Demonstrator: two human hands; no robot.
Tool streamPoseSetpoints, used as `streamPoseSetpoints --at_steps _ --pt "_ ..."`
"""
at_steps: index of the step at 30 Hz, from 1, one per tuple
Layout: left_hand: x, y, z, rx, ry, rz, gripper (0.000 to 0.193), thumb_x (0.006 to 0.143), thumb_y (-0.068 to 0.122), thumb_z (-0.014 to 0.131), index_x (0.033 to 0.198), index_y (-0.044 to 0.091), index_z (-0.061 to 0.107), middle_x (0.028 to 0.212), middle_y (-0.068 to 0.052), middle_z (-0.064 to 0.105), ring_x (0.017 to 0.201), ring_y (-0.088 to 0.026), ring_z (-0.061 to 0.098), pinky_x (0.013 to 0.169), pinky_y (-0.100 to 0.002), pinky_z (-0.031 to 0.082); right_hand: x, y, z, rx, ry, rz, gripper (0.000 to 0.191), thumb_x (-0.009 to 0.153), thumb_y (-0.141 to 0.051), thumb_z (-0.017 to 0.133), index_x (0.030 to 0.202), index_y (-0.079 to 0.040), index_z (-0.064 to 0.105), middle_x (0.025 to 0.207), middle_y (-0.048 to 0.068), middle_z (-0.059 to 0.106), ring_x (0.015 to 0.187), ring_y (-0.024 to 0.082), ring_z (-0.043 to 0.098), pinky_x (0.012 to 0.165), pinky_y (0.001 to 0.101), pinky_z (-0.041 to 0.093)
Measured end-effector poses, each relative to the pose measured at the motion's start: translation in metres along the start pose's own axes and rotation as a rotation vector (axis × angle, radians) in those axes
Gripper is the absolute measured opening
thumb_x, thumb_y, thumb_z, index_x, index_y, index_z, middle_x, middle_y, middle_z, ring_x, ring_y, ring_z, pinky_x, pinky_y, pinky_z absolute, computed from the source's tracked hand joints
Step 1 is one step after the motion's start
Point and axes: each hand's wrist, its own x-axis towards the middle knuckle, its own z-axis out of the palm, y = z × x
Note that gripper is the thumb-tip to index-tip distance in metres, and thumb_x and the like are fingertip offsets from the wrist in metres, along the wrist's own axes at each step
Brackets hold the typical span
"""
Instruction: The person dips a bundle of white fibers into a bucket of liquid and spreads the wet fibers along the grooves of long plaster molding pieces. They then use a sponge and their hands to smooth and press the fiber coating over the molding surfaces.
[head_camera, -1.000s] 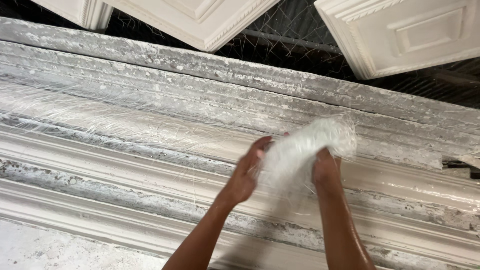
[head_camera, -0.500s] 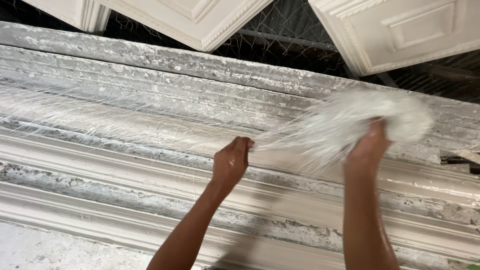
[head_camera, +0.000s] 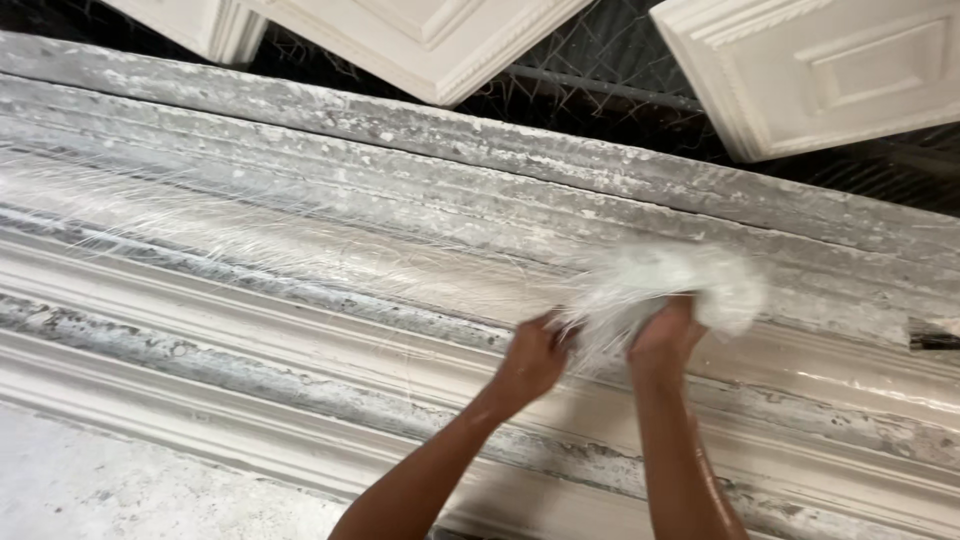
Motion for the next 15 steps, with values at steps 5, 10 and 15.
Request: streamPoseSetpoints --at_steps 5,10,15 --pt "0.001 -0.032 -0.097 0.189 0.384 0.312 0.012 0.1 0.001 0.059 0.102 0.003 0.07 0.095 -0.016 0.077 0.076 -0.026 0.076 0.06 -0.037 0.061 0.057 -0.057 0.004 -0.03 0.388 0.428 0.045 0.111 -0.053 0.034 0.135 -0.021 0.055 0.123 -0.006 0.047 0.113 0.013 0.05 0.089 0.0373 0.04" --pt "0.01 -0.093 -0.194 0.625 0.361 0.115 0.02 0.106 0.018 0.056 0.102 0.007 0.072 0.091 -0.013 0.077 0.078 -0.03 0.074 0.062 -0.042 0.059 0.094 -0.104 0.031 0.155 0.134 0.092 0.035 0.097 -0.027 0.057 0.123 -0.005 0.062 0.124 0.014 0.063 0.121 0.032 0.063 0.104 0.0513 0.056" --pt "0.013 -0.143 -0.237 1.528 0.703 0.003 0.055 0.073 0.041 0.051 0.11 0.008 0.076 0.113 -0.02 0.072 0.11 -0.043 0.07 0.075 -0.072 0.056 0.058 -0.085 0.038 -0.047 0.201 0.114 0.037 0.1 -0.03 0.056 0.127 -0.005 0.06 0.127 0.012 0.064 0.124 0.026 0.062 0.105 0.0418 0.053"
